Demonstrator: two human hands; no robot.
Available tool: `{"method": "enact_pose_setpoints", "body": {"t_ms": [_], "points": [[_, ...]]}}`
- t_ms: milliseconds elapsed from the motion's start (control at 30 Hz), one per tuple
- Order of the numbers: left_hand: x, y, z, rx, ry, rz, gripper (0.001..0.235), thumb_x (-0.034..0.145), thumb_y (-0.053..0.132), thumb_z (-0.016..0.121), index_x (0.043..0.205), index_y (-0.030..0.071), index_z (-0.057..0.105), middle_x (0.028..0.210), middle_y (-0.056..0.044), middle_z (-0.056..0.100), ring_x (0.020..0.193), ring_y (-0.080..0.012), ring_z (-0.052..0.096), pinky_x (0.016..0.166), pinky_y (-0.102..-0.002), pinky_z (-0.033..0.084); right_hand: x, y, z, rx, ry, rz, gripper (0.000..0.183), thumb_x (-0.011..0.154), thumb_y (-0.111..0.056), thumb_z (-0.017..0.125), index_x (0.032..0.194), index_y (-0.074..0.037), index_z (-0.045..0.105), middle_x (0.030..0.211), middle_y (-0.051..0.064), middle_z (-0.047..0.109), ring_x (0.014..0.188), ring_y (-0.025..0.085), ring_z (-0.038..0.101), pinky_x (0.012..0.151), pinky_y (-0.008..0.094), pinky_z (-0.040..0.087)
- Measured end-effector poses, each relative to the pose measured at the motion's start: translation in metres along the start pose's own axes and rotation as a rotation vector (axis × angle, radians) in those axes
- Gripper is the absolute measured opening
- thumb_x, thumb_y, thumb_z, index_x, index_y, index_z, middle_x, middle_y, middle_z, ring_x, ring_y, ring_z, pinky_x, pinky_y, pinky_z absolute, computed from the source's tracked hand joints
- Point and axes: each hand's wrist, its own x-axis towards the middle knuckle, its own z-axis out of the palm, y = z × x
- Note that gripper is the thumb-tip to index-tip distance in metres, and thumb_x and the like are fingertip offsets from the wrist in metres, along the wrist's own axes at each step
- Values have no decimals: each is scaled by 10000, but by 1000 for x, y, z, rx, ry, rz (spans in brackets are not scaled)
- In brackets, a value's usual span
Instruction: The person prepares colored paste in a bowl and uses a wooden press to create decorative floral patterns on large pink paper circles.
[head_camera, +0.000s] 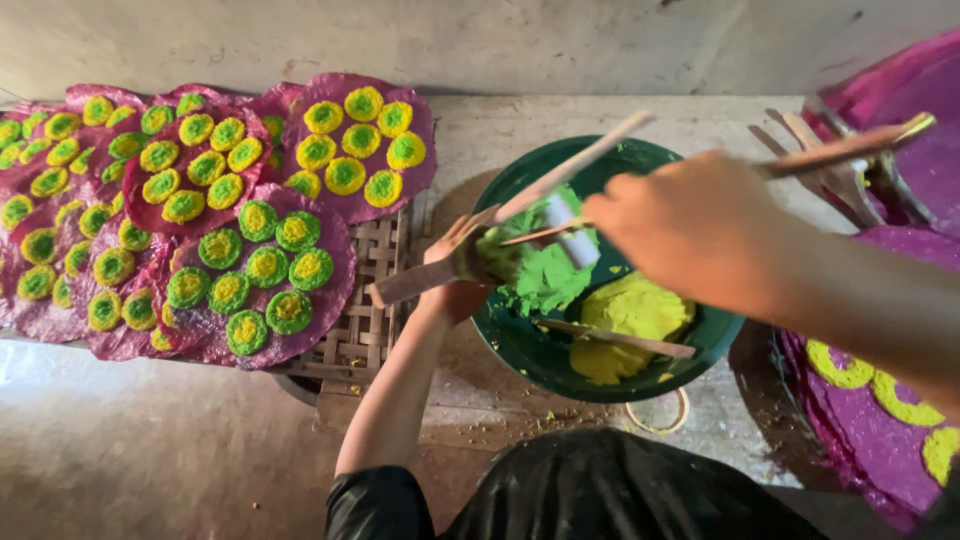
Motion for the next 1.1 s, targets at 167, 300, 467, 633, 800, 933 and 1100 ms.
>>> {"method": "enact_pose_setpoints", "body": {"t_ms": [167, 300, 467, 633, 800, 933, 1100], "points": [[13, 11, 24, 86, 34, 301, 587, 809, 308, 744, 1345, 118, 598, 1293, -96, 680, 1187, -304, 663, 1018, -405, 542, 46, -46, 47, -40, 93, -118, 109, 873, -165, 592, 905, -78, 651, 759, 86, 695, 610, 248, 733, 505, 381, 579], [3, -19, 29, -235, 179, 135, 551, 832, 196, 734, 1341, 48, 584, 1226, -113, 701, 1114, -256, 684, 966, -367, 560, 28, -15, 43, 272, -178, 111, 182, 1023, -226, 501, 1086, -160, 659, 721, 63, 708, 559, 237, 724, 502, 375, 571], [10, -11, 12, -619, 341, -128, 499, 890, 29, 704, 1365, -5, 555, 1160, -115, 710, 1044, -203, 691, 904, -302, 569, 15, -7, 67, 525, 34, 317, 371, 1012, -194, 550, 1382, -213, 571, 772, 77, 715, 591, 258, 689, 507, 393, 542], [13, 11, 2, -210, 475, 10, 478, 868, 70, 752, 1328, 51, 626, 1188, -96, 722, 1093, -244, 710, 976, -359, 554, 37, -75, 159, 1094, 602, 17, 507, 1007, -50, 587, 1503, -142, 537, 1102, 181, 717, 947, 186, 685, 741, 317, 552], [21, -17, 2, 80, 462, 113, 503, 823, 181, 825, 1284, 78, 650, 1365, -173, 653, 1176, -348, 655, 976, -422, 553, 24, -63, 183, 1382, 44, 346, 451, 1029, -132, 576, 1477, -186, 574, 824, 130, 623, 627, 149, 510, 577, 322, 450], [22, -5, 6, -65, 427, -113, 819, 819, 196, 791, 1527, -10, 436, 1283, -175, 639, 1121, -359, 654, 947, -445, 558, 33, -31, 172, 1471, 84, 418, 455, 1027, -121, 575, 1478, -172, 593, 788, 126, 562, 628, 119, 468, 551, 325, 417], [37, -15, 11, 306, 461, 18, 747, 811, 220, 876, 1416, 83, 460, 1386, -254, 607, 1069, -390, 638, 793, -447, 576, 52, -60, 177, 1194, 197, 381, 501, 996, -96, 553, 1486, -199, 553, 789, 51, 661, 592, 110, 522, 544, 298, 466]]}}
